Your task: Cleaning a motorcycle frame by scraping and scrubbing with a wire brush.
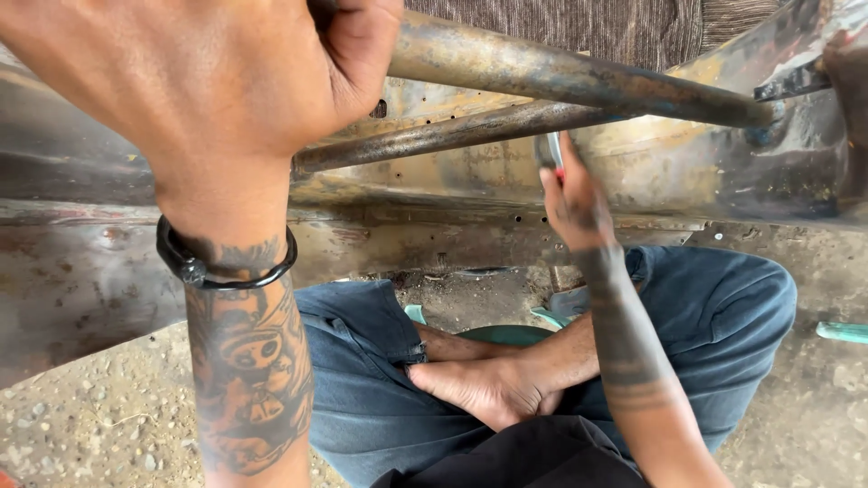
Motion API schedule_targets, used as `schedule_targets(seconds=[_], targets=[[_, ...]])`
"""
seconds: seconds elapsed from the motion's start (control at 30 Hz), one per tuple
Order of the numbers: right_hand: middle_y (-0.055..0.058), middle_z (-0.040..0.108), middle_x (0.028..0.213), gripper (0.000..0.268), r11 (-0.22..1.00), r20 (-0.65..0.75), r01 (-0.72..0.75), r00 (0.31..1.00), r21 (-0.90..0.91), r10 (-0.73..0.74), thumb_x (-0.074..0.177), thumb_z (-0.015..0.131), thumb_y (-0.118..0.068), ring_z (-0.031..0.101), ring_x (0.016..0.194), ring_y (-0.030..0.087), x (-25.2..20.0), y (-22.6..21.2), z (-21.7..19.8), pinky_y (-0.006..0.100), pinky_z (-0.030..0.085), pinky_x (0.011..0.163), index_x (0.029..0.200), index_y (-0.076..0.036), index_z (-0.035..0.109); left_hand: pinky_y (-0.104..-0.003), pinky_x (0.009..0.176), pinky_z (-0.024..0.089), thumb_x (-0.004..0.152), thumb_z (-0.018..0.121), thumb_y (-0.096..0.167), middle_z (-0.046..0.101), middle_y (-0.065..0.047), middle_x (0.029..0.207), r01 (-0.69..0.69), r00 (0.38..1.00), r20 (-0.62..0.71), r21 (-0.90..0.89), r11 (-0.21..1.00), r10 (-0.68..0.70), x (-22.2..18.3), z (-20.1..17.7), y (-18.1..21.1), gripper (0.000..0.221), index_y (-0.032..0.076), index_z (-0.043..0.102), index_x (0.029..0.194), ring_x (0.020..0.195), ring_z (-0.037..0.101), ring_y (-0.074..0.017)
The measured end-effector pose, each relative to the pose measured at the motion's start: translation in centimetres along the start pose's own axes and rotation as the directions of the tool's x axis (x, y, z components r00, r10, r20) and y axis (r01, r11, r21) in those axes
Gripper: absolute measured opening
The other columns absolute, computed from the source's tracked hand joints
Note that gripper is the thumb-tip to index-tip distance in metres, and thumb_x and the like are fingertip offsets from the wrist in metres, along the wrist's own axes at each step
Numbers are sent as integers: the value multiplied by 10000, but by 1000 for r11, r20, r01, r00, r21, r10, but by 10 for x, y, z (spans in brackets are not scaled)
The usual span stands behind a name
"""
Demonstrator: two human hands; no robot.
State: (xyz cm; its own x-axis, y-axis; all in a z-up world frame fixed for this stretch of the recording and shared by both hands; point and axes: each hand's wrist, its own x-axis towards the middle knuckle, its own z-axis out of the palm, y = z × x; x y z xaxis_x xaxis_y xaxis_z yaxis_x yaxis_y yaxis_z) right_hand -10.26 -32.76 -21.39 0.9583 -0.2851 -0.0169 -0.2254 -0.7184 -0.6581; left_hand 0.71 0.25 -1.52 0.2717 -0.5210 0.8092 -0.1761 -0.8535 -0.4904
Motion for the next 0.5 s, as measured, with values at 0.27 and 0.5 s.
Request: schedule_targets(seconds=[0.27,0.5], targets=[[171,719,948,469,994,18,-42,999,-101,44,1033,597,-309,713,955,381,37,40,33,518,574,766,1479,-180,536,-377,739,318,1080,826,478,380,34,751,88,996,30,-78,993,-86,6,-9,2,455,324,492,814,741,255,-236],[222,610,733,708,997,208,-35,978,71,19,1058,390,-381,593,531,276,-73,-5,-5,386,495,494,1626,14,239,-369,720,311,1063,809,476,371,43,732,114,992,69,-93,989,-108,-17,0,11,444,328,487,796,723,247,-228]])
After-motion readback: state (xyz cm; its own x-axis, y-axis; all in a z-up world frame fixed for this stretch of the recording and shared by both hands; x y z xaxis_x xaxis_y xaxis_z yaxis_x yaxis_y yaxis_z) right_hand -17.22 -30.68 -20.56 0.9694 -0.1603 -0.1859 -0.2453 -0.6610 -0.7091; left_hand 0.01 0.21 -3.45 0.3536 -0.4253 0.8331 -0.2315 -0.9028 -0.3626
